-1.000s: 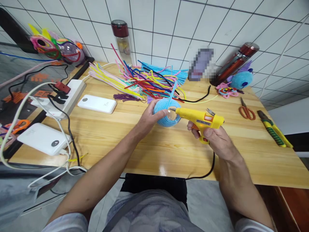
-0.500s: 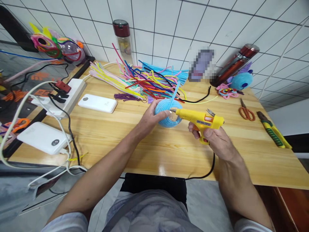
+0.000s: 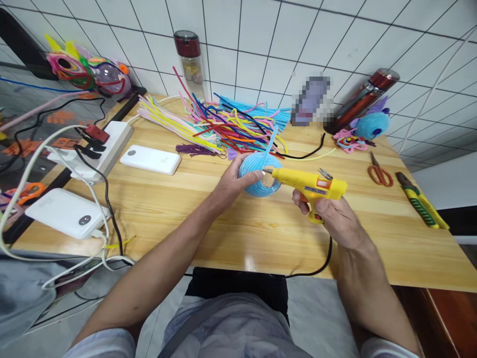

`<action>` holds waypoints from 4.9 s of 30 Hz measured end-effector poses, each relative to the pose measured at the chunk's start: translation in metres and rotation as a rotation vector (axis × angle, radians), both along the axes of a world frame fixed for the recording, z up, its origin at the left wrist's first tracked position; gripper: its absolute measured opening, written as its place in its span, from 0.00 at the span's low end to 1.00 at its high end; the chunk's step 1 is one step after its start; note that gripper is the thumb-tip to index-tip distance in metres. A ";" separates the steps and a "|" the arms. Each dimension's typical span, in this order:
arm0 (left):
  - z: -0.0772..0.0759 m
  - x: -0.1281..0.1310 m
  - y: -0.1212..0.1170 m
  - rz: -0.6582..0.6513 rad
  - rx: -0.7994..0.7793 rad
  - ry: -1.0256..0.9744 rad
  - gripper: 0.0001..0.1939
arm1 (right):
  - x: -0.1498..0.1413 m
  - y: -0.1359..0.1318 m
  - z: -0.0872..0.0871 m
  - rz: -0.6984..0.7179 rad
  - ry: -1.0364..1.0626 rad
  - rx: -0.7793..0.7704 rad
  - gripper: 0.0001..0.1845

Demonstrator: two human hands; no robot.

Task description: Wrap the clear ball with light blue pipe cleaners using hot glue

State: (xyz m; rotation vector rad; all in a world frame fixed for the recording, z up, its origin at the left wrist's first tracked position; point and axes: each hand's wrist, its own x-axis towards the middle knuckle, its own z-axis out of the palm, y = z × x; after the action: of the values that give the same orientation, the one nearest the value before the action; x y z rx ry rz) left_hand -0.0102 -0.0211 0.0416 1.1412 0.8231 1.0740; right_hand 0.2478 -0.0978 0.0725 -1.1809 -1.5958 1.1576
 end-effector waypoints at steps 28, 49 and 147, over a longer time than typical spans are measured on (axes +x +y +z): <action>0.002 0.000 -0.002 0.002 0.013 0.025 0.34 | 0.000 0.001 0.000 -0.017 0.019 0.009 0.30; -0.008 0.000 0.003 -0.064 -0.054 -0.039 0.35 | 0.002 -0.012 0.000 -0.119 -0.178 0.284 0.19; -0.007 0.000 -0.001 -0.073 0.024 0.202 0.42 | -0.029 0.039 0.000 -0.101 -0.724 0.964 0.12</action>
State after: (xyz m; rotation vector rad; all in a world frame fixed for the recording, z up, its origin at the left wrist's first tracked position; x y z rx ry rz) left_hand -0.0103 -0.0216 0.0348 1.3054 0.9203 0.9204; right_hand 0.2184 -0.0591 0.0722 -0.9988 -2.1865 -0.2282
